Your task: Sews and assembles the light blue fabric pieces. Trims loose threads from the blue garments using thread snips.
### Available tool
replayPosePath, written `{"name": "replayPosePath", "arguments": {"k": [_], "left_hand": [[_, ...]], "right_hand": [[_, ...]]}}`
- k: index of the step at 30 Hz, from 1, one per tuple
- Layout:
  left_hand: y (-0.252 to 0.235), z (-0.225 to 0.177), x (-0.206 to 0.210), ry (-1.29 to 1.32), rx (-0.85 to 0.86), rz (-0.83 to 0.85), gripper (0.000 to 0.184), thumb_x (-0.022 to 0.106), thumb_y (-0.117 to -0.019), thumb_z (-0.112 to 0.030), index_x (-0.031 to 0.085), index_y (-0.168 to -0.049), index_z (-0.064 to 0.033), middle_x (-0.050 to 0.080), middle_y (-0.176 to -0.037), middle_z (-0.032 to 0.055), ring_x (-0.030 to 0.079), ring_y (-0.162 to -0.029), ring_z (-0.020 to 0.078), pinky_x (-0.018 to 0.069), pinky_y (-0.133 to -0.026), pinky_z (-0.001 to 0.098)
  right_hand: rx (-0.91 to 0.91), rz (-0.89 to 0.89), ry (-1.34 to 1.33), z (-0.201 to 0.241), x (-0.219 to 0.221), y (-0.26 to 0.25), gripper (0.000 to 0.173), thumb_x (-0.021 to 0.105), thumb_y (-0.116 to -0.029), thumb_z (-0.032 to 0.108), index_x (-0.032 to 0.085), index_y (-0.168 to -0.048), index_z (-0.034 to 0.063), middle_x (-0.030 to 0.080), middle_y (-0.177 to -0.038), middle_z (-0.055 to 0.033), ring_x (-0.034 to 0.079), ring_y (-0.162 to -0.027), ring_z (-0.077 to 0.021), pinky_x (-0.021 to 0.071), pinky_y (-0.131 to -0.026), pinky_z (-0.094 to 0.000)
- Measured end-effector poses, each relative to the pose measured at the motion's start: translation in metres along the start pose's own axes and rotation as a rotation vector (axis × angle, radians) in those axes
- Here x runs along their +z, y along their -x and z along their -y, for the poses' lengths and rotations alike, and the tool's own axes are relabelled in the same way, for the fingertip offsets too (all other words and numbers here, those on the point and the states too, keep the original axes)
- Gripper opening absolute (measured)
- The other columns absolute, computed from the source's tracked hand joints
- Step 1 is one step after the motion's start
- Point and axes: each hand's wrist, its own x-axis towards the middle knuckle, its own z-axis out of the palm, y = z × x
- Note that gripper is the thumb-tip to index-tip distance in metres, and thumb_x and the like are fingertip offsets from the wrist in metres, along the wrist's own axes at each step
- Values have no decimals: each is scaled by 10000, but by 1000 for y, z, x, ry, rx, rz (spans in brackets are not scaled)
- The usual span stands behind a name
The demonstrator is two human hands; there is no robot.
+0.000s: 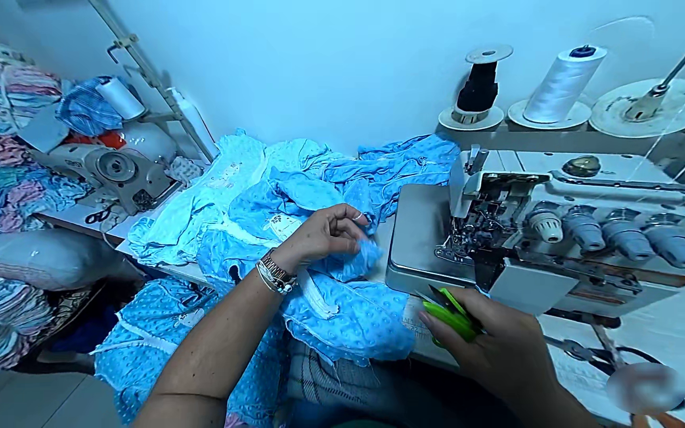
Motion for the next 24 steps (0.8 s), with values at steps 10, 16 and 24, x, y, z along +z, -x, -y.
{"name": "replayPosePath", "arguments": {"k": [10, 16, 24], "left_hand": [[26, 12, 7, -501, 48, -264, 158, 663, -954, -45, 700, -1102, -2, 616, -763, 20, 541, -645, 59, 468, -632, 232], [34, 1, 20, -841, 124, -345, 163, 595, -997, -104, 734, -978, -20, 718, -805, 96, 704, -739, 203, 574, -707, 422], [57, 2, 37, -1184, 224, -530, 167, 609, -919, -129, 683, -785, -62, 594, -596, 47, 622, -550, 212, 481, -492, 404]], "right_hand": [[-11, 291, 244, 12, 24, -82, 328, 699, -921, 341, 694, -952, 15, 626, -651, -134, 648, -568, -354, 479, -480, -541], [10, 354, 256, 28, 57, -94, 269, 767, -902, 282, 676, -873, 31, 628, -645, -124, 661, -589, -338, 491, -501, -516], [-203, 188, 122, 25, 84, -85, 289, 658, -920, 312, 653, -820, 41, 561, -587, -68, 595, -485, -250, 437, -408, -409]]}}
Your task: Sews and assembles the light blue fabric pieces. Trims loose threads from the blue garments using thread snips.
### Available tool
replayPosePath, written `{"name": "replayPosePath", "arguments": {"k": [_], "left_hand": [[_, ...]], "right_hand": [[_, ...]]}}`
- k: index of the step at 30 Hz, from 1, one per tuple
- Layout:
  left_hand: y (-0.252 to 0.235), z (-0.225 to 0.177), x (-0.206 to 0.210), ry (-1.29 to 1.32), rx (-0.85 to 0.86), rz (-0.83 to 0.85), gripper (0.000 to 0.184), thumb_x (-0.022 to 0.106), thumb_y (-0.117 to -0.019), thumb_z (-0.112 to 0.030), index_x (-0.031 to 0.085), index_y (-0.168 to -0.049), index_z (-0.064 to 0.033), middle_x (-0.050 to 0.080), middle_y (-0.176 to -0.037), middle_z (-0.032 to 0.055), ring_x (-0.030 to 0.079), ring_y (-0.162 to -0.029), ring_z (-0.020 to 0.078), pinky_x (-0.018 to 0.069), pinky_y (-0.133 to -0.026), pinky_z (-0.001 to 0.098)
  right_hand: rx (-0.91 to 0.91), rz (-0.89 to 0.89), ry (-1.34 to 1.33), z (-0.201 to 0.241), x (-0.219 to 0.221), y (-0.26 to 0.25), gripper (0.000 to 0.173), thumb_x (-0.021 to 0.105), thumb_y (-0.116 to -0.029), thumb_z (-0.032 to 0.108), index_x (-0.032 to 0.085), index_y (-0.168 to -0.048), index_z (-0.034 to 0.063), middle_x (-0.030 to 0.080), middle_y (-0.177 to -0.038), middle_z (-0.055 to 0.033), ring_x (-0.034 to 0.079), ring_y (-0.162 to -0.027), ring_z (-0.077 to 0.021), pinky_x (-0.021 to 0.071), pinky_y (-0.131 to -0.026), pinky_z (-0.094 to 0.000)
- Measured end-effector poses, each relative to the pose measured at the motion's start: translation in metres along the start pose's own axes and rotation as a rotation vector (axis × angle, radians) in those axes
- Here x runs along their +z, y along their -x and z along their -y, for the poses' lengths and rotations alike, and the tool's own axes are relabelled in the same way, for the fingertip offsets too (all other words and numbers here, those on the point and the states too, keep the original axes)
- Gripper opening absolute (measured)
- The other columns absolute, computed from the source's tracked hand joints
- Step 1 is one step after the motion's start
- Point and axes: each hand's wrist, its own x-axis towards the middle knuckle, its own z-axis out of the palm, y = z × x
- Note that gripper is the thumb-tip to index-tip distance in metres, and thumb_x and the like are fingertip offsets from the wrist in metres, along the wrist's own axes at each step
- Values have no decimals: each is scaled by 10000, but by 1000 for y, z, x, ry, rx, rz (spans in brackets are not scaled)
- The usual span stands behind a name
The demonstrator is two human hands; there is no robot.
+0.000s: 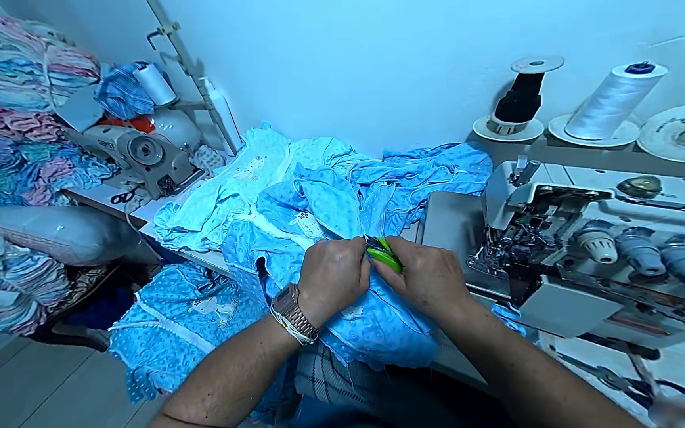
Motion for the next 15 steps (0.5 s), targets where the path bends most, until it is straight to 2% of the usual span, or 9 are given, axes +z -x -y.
{"name": "replayPosePath", "arguments": {"k": [5, 8, 10, 12, 15], "left_hand": [[16, -4, 14, -93, 32, -235, 196, 564, -877, -119, 704, -769, -35, 607, -579, 46, 612, -519, 190, 451, -471, 357], [25, -4, 18, -71, 36, -282, 233, 545, -873, -148, 738, -795, -42, 655, -616, 40, 633, -541, 177, 466, -487, 354], [29, -1, 19, -83, 24, -248, 251, 549, -881, -170, 761, -832, -44, 690, -673, 60, 661, -597, 207, 481, -528, 387], [30, 2, 15, -92, -8, -155, 247, 578, -887, -196, 774, -881, -45, 713, -738, 81, 689, -671, 245, 512, -591, 432], [25, -6, 10, 55, 70, 40, 175, 662, -885, -158, 771, -920, -25, 717, -816, 109, 704, -775, 285, 552, -684, 473]], "right_hand": [[-105, -121, 12, 3, 12, 5, 330, 565, -990, 309, 656, -851, 24, 565, -607, -78, 602, -506, -250, 441, -417, -382], [-144, -196, -37, 4, 8, 9, 329, 535, -1013, 285, 672, -875, 19, 569, -604, -68, 598, -513, -231, 446, -434, -371], [-104, -257, -74, 3, -10, 14, 333, 540, -1024, 279, 685, -918, -2, 611, -634, -86, 615, -535, -233, 480, -463, -389], [-7, -330, -73, -3, -35, 25, 338, 579, -1019, 272, 688, -1004, -48, 663, -707, -140, 641, -575, -241, 518, -501, -401], [165, -427, -84, -23, -69, 50, 369, 671, -983, 274, 662, -1043, -90, 672, -789, -183, 629, -646, -174, 524, -589, -310]]}}
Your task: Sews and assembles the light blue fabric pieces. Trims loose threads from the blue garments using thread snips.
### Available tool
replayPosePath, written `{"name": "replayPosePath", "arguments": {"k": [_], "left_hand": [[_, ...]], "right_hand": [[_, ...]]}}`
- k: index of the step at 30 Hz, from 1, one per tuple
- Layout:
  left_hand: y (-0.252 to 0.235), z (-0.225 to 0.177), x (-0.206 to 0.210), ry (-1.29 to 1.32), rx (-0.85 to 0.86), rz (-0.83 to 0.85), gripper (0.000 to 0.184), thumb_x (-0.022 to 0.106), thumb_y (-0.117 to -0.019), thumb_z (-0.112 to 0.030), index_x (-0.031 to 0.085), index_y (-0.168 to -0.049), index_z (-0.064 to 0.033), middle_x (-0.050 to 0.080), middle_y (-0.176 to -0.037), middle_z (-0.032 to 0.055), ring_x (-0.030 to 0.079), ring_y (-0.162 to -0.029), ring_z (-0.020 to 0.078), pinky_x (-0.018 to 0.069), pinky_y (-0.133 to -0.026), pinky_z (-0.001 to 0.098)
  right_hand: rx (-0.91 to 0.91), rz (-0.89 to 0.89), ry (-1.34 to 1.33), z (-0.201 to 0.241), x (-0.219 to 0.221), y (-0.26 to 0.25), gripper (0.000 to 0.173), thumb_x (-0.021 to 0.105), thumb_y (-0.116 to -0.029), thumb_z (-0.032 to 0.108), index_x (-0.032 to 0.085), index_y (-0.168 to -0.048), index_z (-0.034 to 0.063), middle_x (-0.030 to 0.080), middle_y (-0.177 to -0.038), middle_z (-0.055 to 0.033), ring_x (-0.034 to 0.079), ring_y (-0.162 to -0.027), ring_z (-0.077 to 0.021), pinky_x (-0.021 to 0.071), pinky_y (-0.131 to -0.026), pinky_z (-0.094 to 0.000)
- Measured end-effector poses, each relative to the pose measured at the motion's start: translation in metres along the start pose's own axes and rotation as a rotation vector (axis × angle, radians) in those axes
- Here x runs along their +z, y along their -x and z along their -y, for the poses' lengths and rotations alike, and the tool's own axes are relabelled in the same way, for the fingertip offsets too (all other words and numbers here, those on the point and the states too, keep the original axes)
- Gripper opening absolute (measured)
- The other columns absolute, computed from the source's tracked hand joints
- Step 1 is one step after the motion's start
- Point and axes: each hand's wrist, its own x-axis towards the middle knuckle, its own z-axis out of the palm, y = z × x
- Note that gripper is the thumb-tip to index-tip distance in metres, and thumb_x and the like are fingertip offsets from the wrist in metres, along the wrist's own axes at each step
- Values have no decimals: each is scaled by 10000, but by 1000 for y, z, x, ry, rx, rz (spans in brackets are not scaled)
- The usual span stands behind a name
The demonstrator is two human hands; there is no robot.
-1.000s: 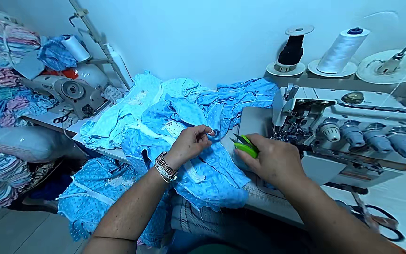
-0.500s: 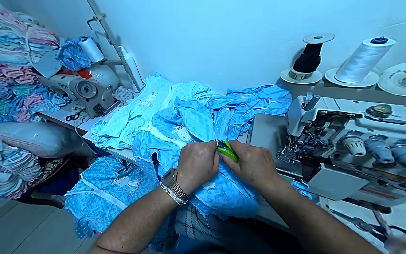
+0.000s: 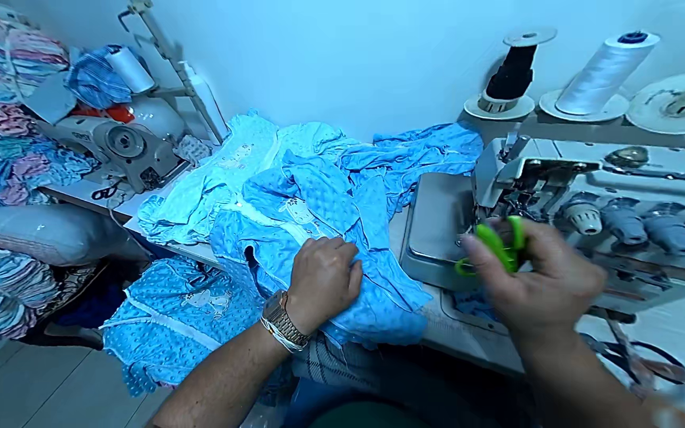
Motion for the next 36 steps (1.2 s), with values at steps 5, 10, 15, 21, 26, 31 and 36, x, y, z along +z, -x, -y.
{"name": "replayPosePath", "arguments": {"k": [5, 10, 15, 21, 26, 31, 36], "left_hand": [[-13, -45, 35, 187, 283, 589, 431, 869, -790, -185, 722, -1171, -45, 677, -1165, 152, 649, -1086, 338, 552, -874, 512], [-13, -37, 27, 440, 113, 421, 64, 718, -900, 7, 718, -963, 20, 697, -944, 153, 694, -859, 270, 587, -782, 438], [-16, -9, 31, 802, 40, 236, 80, 754, -857, -21, 706, -910, 15, 684, -820, 55, 644, -718, 51, 553, -700, 201], [-15, -20, 2, 838, -53, 198, 89, 740, -865, 44, 675, -913, 8, 650, -781, 39, 583, -638, 41, 500, -610, 165], [-14, -20, 3, 884, -81, 153, 90, 731, -873, 46, 666, -917, 2, 633, -780, 28, 565, -631, 36, 488, -599, 155], [-19, -26, 4, 868, -34, 168, 71, 732, -869, 32, 672, -890, 1, 645, -834, 48, 596, -673, 57, 515, -621, 173], [-21, -25, 6, 833, 34, 133, 54, 740, -866, 10, 688, -871, -4, 657, -844, 53, 609, -695, 65, 522, -624, 179]], "right_hand": [[95, -9, 8, -10, -45, 27, 364, 695, -962, 293, 655, -1041, -61, 674, -829, -137, 625, -709, -70, 522, -647, -221], [168, 258, 140, -5, -56, 68, 423, 638, -950, 415, 709, -1013, 2, 671, -721, -96, 619, -573, -174, 505, -498, -369], [76, 295, 226, 6, -18, 90, 375, 601, -943, 368, 717, -913, 13, 651, -660, -100, 622, -525, -256, 475, -442, -422], [-5, 194, 224, 16, -6, 79, 331, 602, -953, 331, 716, -900, 24, 655, -660, -83, 629, -551, -224, 475, -476, -367], [10, 197, 239, 19, -7, 89, 357, 598, -957, 363, 711, -849, 42, 642, -630, -68, 616, -533, -210, 463, -465, -352], [-12, 111, 245, 23, 1, 76, 305, 614, -961, 299, 705, -885, 17, 636, -640, -86, 604, -536, -214, 450, -473, -342], [-35, 69, 230, 24, 3, 67, 309, 614, -975, 292, 713, -923, 5, 651, -655, -97, 608, -540, -215, 457, -483, -337]]}}
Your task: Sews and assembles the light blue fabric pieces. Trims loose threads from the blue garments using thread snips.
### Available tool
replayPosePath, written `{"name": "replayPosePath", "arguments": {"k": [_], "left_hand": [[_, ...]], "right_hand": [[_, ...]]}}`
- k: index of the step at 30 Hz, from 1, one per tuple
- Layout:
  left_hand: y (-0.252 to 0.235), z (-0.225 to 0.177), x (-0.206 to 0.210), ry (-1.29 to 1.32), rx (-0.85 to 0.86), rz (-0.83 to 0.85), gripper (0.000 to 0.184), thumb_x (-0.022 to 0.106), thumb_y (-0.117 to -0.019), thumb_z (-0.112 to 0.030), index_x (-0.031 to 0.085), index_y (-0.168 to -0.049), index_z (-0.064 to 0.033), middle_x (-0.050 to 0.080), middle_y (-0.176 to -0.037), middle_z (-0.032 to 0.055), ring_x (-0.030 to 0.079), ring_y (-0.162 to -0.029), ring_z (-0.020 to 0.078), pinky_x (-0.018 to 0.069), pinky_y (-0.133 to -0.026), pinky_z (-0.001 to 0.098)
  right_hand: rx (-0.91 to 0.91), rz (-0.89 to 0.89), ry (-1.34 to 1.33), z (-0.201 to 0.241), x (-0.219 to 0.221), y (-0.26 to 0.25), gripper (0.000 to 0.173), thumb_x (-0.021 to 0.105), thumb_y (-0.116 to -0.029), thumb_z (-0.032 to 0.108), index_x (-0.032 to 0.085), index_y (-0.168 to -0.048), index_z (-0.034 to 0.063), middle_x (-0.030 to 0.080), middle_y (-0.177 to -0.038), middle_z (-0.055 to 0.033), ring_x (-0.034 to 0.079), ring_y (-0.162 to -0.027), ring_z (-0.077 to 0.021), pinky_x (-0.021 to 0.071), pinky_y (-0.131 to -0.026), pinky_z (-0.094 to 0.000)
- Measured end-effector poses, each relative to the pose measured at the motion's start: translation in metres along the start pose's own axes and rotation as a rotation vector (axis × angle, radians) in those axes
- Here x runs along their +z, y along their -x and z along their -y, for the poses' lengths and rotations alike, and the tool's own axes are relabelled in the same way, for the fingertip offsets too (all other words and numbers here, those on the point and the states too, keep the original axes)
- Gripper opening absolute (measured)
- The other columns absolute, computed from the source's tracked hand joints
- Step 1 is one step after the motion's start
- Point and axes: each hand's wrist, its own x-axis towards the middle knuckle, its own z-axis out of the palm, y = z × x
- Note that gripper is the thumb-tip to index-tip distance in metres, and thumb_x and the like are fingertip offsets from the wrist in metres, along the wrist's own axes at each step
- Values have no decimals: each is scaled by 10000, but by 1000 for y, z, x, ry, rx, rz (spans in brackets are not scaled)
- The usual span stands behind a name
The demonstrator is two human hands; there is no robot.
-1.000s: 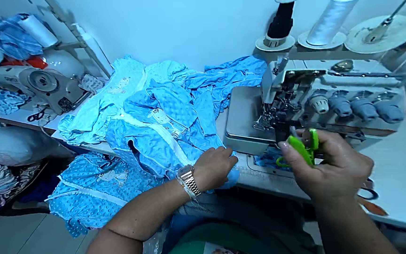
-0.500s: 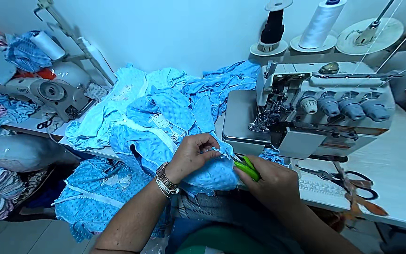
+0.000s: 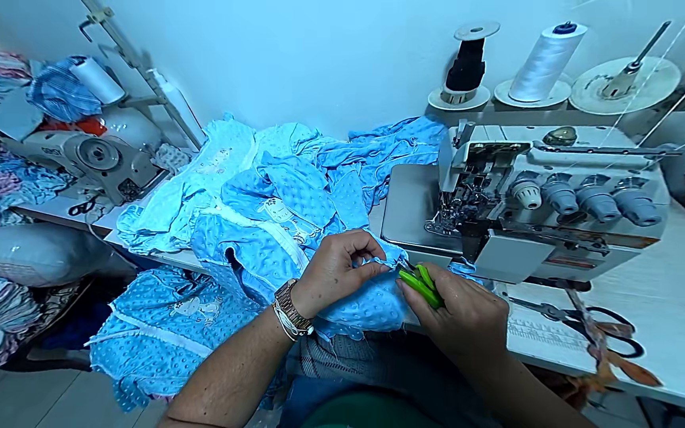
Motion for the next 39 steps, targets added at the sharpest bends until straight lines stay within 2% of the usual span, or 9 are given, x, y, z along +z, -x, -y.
{"name": "replayPosePath", "arguments": {"k": [4, 18, 22, 26, 28, 31, 33, 35, 39], "left_hand": [[4, -1, -1, -52, 77, 0, 50, 725, -887, -8, 677, -882, 1, 643, -842, 64, 601, -689, 85, 522, -615, 197], [-2, 10, -4, 0, 27, -35, 61, 742, -870, -18, 685, -890, -14, 677, -863, 47, 633, -717, 75, 547, -640, 203], [-3, 10, -1, 4, 64, -9, 56, 746, -856, -14, 693, -872, -6, 682, -863, 61, 652, -743, 83, 567, -677, 203], [-5, 10, 4, -158, 125, -11, 31, 696, -869, -2, 681, -844, -12, 658, -803, 53, 638, -714, 93, 560, -678, 229], [-4, 8, 4, -295, 77, 121, 37, 703, -869, 3, 692, -835, -7, 664, -816, 85, 659, -752, 171, 575, -703, 329], [-8, 10, 0, -408, -231, 702, 208, 781, -901, -172, 729, -980, 14, 709, -911, 162, 689, -872, 306, 557, -816, 534], [-24, 10, -6, -346, -363, 937, 330, 765, -933, -227, 696, -1108, 44, 691, -925, 188, 653, -847, 311, 521, -807, 536], [-48, 10, -22, -291, -337, 880, 303, 722, -965, -202, 703, -1147, 39, 702, -904, 173, 668, -824, 272, 546, -800, 491], [-128, 40, -57, -517, -351, 454, 216, 673, -983, -123, 710, -1128, 32, 720, -1028, 210, 700, -975, 339, 540, -915, 552]], "right_hand": [[17, -10, 10, -3, -3, 2, 318, 612, -974, 294, 715, -897, 3, 635, -627, -91, 585, -517, -198, 438, -477, -321], [22, 12, 24, -9, 1, 6, 329, 625, -939, 316, 726, -878, 9, 654, -637, -89, 607, -525, -198, 457, -470, -333], [21, -18, -3, -5, 3, -5, 316, 612, -963, 300, 713, -879, 12, 637, -628, -87, 592, -520, -196, 444, -470, -330], [-143, -44, -156, -10, -3, -1, 340, 554, -1030, 316, 692, -942, 18, 604, -616, -62, 574, -524, -166, 462, -497, -308], [-186, -59, -230, -11, -14, 0, 335, 513, -1062, 340, 654, -1061, 37, 606, -672, -60, 567, -561, -155, 468, -528, -293], [-172, -65, -242, -22, -24, 0, 322, 550, -1042, 378, 619, -1117, 74, 629, -721, -62, 589, -603, -153, 489, -562, -285], [-155, -91, -212, -35, -23, 2, 322, 620, -997, 384, 636, -1093, 77, 628, -714, -64, 598, -612, -150, 500, -576, -283], [-120, -95, -205, -45, -21, 6, 320, 649, -977, 375, 649, -1071, 69, 634, -720, -66, 600, -632, -135, 501, -603, -264], [-44, -27, -253, -47, -16, 13, 302, 672, -962, 374, 665, -1029, 79, 650, -716, -46, 615, -633, -101, 514, -591, -227]]}}
